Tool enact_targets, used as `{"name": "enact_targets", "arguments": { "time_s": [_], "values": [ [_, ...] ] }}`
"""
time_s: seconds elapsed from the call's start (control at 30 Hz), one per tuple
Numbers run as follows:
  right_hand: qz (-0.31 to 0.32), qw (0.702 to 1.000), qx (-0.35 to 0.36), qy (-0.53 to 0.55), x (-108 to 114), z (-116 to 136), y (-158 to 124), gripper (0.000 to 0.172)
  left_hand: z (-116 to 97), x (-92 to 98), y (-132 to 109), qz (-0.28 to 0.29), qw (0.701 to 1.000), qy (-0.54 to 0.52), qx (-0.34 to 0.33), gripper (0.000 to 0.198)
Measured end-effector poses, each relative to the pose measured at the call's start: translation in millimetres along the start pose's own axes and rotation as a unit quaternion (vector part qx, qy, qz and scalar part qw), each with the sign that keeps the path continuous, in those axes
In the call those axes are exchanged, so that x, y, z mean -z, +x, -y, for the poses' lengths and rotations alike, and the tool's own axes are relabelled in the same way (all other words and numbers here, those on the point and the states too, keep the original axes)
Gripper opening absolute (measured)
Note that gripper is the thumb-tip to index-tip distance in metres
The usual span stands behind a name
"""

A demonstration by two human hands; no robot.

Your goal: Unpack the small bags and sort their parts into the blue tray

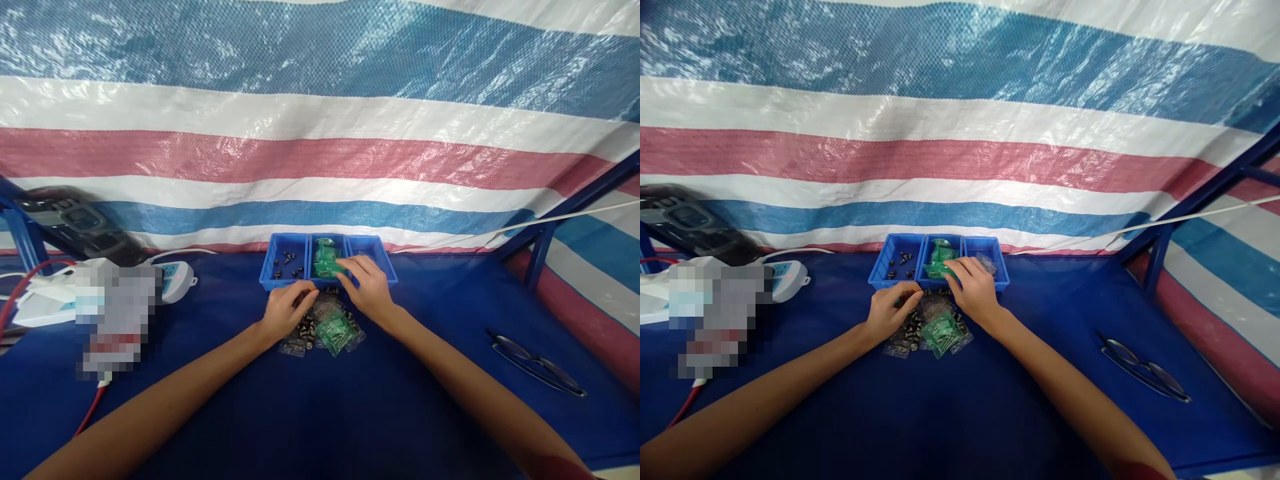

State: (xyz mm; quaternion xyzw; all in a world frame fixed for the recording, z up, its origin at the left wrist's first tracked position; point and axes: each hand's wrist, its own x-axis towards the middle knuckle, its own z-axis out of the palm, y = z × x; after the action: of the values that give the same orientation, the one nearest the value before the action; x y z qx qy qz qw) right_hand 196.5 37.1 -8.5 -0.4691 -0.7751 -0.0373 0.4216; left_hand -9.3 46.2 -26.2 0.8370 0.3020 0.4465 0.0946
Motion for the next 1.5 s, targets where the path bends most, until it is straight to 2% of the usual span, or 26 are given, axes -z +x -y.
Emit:
{"name": "enact_targets", "arguments": {
  "time_s": [0.13,0.3,0.4,0.6,0.8,1.0,1.17,1.37,1.5],
  "values": [
    [-0.011,0.999,0.03,-0.016,4.3,2.7,1.0,0.026,1.0,-0.6,-0.7,0.002,1.0,-0.002,-0.003,0.006],
    [0.038,0.993,0.1,-0.055,6.7,3.9,1.7,0.036,1.2,-1.0,-0.7,0.006,1.0,-0.007,-0.009,0.005],
    [0.062,0.987,0.133,-0.068,6.3,2.2,0.8,0.035,0.7,-1.1,-0.5,0.009,1.0,-0.01,-0.015,0.005],
    [0.079,0.985,0.128,-0.09,7.9,4.7,0.8,0.037,1.2,-1.6,-0.8,0.012,1.0,-0.007,-0.022,0.006],
    [0.15,0.972,0.156,-0.098,6.5,10.1,0.8,0.041,1.9,-2.0,-2.1,0.02,0.999,-0.001,-0.027,0.007],
    [0.128,0.979,0.133,-0.086,6.9,9.2,1.5,0.039,2.3,-2.1,-1.5,0.021,0.999,-0.008,-0.035,0.004],
    [0.147,0.975,0.143,-0.084,8.1,9.0,1.8,0.039,1.6,-2.3,-1.1,0.021,0.999,-0.007,-0.035,0.006],
    [0.124,0.979,0.138,-0.082,6.8,5.1,-0.2,0.03,1.5,-1.9,-1.5,0.032,0.999,0.001,-0.034,0.007],
    [0.134,0.977,0.132,-0.099,8.0,4.2,0.9,0.026,2.1,-2.2,-1.8,0.03,0.999,0.002,-0.037,0.007]
  ]
}}
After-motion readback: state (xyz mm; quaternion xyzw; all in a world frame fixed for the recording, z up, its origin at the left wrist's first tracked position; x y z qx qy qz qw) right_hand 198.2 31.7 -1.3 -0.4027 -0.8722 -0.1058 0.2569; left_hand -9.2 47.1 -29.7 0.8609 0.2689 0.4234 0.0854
